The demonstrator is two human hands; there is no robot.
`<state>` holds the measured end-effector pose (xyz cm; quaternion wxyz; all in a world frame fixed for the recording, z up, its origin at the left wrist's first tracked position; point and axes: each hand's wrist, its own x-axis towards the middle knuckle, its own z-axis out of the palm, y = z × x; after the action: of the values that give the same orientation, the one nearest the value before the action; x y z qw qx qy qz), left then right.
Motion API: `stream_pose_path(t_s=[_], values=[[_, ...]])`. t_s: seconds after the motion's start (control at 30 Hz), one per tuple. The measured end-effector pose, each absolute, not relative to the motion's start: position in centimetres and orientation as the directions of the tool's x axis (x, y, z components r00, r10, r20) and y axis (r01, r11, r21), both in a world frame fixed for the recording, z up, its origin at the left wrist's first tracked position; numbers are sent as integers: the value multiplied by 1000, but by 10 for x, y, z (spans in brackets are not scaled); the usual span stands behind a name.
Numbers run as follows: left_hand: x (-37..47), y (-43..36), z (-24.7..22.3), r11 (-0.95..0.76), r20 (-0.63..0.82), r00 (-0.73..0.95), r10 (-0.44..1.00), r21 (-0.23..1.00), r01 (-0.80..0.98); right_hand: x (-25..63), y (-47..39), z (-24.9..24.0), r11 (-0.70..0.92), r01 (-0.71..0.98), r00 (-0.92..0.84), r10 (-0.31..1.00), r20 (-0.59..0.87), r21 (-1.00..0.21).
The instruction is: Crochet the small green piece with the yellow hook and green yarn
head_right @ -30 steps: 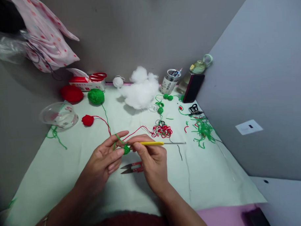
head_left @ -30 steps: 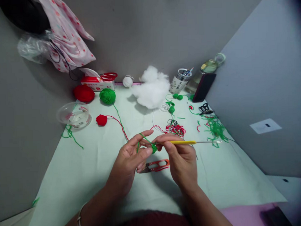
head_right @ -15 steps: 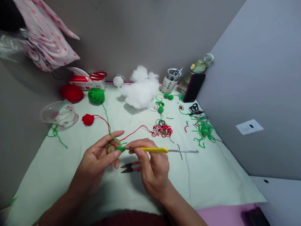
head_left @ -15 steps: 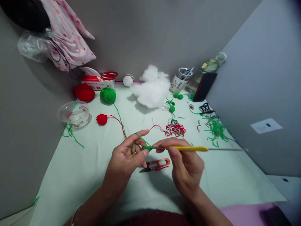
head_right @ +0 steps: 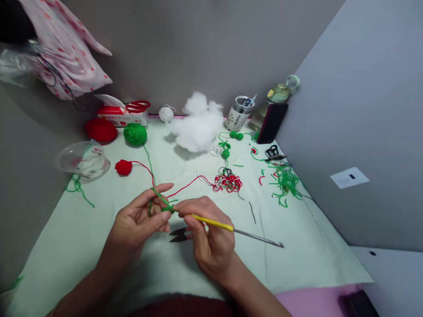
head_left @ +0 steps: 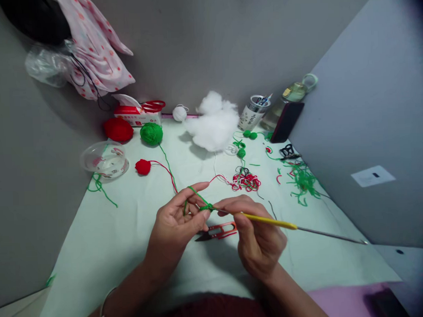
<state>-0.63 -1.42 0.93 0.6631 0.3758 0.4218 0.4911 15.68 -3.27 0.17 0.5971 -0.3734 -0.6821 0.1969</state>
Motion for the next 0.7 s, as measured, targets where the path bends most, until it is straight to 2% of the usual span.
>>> stream_pose_path(t_s=[0.17, 0.27, 0.37, 0.43, 0.6, 0.7], values=[[-4, -15, 9, 174, -157, 81, 984, 944, -280, 155, -30, 5, 714, 407, -117, 660, 742, -570], [-2, -17, 10, 135, -136, 12, 991, 961, -242, 154, -31, 3, 748, 505, -160, 571, 805, -430], [0, -18, 12, 138, -146, -6, 989, 947, -290, 155, -35, 0, 728, 638, -251, 505, 826, -251], [0, -17, 13, 154, -163, 3, 987, 926, -344, 156, -36, 0, 699, 690, -295, 510, 808, -189], [-1, -14, 11, 248, -207, 138, 969, 857, -451, 158, -31, -2, 701, 665, -308, 573, 760, -260], [-5, -10, 11, 414, -283, 315, 906, 744, -524, 157, -29, -4, 705, 579, -195, 607, 770, -409]])
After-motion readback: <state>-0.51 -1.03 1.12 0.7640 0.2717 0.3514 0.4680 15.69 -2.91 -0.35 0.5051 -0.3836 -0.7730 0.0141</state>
